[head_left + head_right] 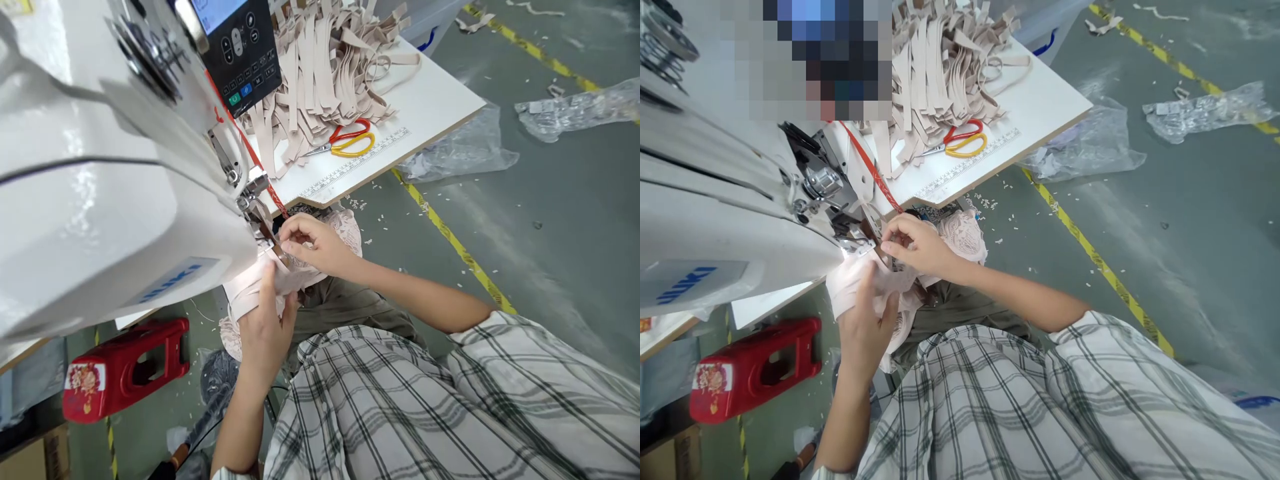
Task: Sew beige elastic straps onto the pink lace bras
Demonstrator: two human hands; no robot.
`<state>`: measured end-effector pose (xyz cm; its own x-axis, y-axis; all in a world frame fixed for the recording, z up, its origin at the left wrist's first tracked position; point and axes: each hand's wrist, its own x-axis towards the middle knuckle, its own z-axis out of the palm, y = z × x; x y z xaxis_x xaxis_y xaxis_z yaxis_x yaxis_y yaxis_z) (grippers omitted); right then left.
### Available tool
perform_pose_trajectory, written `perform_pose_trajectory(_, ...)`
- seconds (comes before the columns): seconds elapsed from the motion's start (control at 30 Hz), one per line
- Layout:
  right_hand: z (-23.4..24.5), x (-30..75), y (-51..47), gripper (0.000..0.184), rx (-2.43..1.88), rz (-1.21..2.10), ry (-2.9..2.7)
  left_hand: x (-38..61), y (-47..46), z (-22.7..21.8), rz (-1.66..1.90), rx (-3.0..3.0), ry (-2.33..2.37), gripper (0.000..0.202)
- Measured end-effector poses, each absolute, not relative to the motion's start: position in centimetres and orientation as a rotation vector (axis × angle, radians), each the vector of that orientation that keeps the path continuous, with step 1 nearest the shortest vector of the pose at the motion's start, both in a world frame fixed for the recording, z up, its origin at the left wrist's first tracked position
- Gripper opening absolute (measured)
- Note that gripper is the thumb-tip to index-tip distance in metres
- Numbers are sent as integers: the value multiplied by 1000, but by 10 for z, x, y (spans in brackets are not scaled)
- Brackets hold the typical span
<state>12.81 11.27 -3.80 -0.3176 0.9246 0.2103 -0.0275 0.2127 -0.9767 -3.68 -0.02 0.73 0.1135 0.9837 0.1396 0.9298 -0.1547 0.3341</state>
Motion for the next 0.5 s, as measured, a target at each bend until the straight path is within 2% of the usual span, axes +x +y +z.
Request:
perform_pose_trajectory(0.13, -40, 122, 105, 19, -882, 1347, -1485, -40, -7, 2, 567, 2145, 2041, 95)
perform_pose_trajectory(0.33, -38, 123, 83, 28, -940, 1454, -1459, -19, -21, -12, 586, 2155, 1975, 93)
perform_pose_trajectory(0.5, -39, 152, 53, 23, -875, 1690, -1338, 13, -53, -26, 618, 2191, 1718, 92)
